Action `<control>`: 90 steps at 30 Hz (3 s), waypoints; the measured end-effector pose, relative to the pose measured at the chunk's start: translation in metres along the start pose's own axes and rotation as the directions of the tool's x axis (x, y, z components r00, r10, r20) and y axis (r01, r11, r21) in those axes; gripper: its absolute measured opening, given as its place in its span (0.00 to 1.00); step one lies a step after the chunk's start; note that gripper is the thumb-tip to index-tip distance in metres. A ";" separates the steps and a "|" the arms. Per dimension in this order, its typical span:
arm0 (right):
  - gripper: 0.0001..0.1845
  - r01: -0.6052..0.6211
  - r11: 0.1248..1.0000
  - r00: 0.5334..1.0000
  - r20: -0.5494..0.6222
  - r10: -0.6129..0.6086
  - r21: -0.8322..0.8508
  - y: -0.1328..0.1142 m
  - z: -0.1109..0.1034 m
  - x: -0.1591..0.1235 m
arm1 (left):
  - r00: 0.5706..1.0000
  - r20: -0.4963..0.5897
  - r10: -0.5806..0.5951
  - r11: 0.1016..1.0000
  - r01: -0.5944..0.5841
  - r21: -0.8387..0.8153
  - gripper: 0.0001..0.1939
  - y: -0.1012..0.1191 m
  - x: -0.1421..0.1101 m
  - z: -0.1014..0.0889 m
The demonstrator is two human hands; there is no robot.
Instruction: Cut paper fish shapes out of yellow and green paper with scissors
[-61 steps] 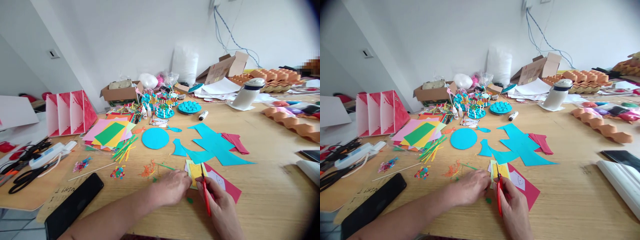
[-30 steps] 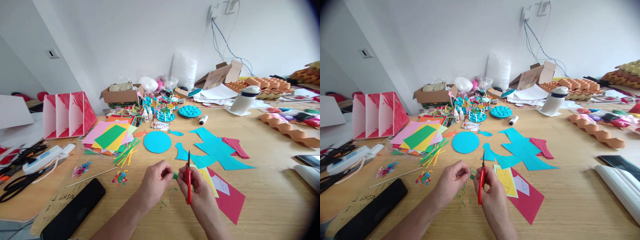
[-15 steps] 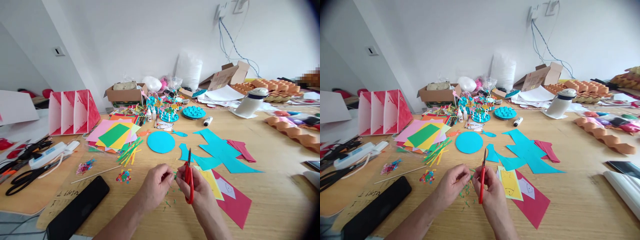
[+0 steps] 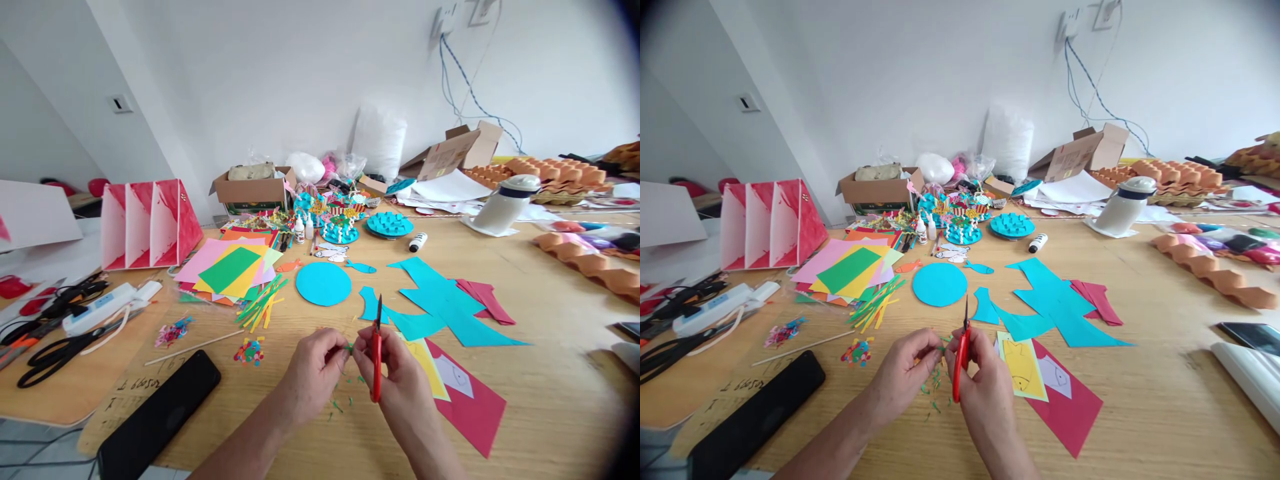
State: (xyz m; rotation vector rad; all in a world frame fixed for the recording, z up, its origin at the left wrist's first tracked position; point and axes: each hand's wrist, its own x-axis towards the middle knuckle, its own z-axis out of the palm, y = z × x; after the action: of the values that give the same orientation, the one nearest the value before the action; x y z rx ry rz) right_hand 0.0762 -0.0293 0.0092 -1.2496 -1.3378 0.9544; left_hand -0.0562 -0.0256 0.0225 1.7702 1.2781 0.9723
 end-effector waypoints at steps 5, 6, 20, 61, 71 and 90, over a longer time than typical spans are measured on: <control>0.07 0.039 0.998 0.999 0.025 -0.037 -0.054 -0.002 -0.001 0.002 | 1.000 -0.005 0.007 1.000 -0.007 0.003 0.06 0.001 0.001 0.000; 0.07 0.043 0.997 0.999 0.023 -0.042 -0.060 -0.002 0.000 0.002 | 1.000 -0.007 0.002 1.000 -0.002 -0.005 0.06 0.001 0.001 0.000; 0.11 0.348 0.836 0.934 0.236 -0.268 -0.425 0.003 -0.016 -0.012 | 0.990 0.012 -0.141 0.918 0.136 -0.371 0.07 0.008 0.001 -0.010; 0.10 0.510 0.682 0.859 0.345 -0.378 -0.523 0.019 -0.024 -0.017 | 0.992 0.071 -0.103 0.931 0.121 -0.345 0.07 0.007 -0.004 -0.012; 0.11 0.497 0.692 0.865 0.362 -0.347 -0.524 0.017 -0.027 -0.017 | 0.992 0.070 -0.102 0.934 0.119 -0.335 0.08 0.005 -0.006 -0.013; 0.11 0.512 0.652 0.857 0.388 -0.340 -0.559 0.015 -0.030 -0.018 | 0.989 0.053 -0.136 0.939 0.146 -0.310 0.07 0.005 -0.005 -0.016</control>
State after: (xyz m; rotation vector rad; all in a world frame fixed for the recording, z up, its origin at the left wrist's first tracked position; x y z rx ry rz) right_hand 0.1071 -0.0471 -0.0039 -1.2232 -2.1798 0.2915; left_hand -0.0692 -0.0298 0.0335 1.4245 1.1424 1.0000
